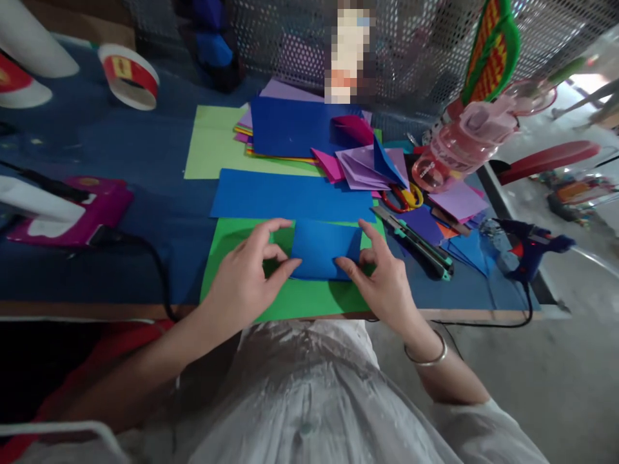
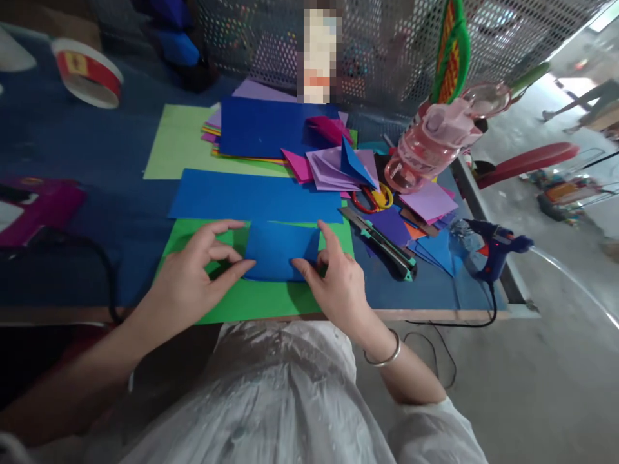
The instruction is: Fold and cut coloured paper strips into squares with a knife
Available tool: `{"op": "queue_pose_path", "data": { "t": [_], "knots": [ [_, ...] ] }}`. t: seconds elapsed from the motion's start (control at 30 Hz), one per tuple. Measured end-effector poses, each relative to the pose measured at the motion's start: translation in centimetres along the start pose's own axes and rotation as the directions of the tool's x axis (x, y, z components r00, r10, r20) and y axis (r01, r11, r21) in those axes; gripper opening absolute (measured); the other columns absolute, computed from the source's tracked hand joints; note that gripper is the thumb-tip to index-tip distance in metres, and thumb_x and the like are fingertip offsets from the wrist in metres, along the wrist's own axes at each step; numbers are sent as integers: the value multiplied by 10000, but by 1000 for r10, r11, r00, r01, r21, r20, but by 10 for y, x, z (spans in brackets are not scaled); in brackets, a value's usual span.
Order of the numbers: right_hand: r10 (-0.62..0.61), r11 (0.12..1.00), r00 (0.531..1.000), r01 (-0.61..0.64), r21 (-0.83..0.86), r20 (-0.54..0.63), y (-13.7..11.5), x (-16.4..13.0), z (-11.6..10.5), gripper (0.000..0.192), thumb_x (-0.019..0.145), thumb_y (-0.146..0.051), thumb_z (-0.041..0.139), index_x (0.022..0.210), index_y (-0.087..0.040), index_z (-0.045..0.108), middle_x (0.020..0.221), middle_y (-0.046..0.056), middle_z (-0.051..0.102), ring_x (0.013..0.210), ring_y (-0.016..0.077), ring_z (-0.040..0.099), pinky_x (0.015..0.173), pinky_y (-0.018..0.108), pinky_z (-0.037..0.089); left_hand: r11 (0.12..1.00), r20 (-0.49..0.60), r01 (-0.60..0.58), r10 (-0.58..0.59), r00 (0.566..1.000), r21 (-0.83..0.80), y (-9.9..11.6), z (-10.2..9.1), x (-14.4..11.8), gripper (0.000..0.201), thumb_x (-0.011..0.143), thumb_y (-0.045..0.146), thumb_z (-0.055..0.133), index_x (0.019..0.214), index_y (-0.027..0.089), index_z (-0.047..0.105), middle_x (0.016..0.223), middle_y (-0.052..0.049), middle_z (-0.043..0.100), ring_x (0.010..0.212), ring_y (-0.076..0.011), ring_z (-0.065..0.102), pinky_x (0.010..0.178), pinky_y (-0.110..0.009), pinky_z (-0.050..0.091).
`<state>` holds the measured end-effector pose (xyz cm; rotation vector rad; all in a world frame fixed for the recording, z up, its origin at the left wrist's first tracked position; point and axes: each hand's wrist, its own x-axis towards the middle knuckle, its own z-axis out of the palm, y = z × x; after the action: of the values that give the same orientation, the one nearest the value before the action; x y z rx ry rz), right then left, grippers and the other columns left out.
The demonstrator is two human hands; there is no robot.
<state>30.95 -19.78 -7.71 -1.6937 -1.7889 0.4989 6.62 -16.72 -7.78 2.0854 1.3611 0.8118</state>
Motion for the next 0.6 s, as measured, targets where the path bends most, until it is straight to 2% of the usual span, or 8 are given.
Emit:
{"op": "queue_pose_path", "data": {
  "t": [0.07,0.17,0.33,0.47,0.6],
  "knots": [
    [-28,997,1000,28,-71,-3,1,0,3,712,980,-472,653,1578,-153,435,710,-42,653,587,157,569,605,285,425,999,-15,-21,22,1000,44,1,0,0,454,1000,341,642,1414,231,495,805,49,739,746,-192,735,802,-333,564],
    [-80,987,997,76,-141,-19,4,-1,8,679,993,-436,637,1590,-187,429,744,-24,655,653,182,609,643,305,454,973,-50,-149,160,986,174,-1,1,-1,331,1024,307,620,1342,243,554,795,33,734,805,-216,734,883,-379,555],
    [-187,967,981,176,-186,-46,7,-3,11,595,1028,-364,598,1578,-209,433,787,13,653,756,235,639,721,370,507,891,-35,-299,330,943,342,-2,2,-1,142,1057,298,587,1142,235,682,898,-37,754,871,-240,726,838,-398,536],
    [-210,958,977,199,-205,-35,8,-3,12,604,1029,-370,608,1584,-223,420,785,23,652,807,266,638,743,397,511,892,-1,-352,367,930,284,-2,0,-1,175,1065,274,571,1040,236,741,930,-31,734,857,-209,708,802,-368,536],
    [-208,957,978,196,-212,-32,9,-3,12,615,1032,-383,609,1589,-202,421,793,30,656,819,266,623,763,401,503,925,-3,-321,328,945,202,-4,-4,-5,190,1078,252,536,1108,233,723,1037,-44,734,959,-203,720,871,-348,564]
  ]
}}
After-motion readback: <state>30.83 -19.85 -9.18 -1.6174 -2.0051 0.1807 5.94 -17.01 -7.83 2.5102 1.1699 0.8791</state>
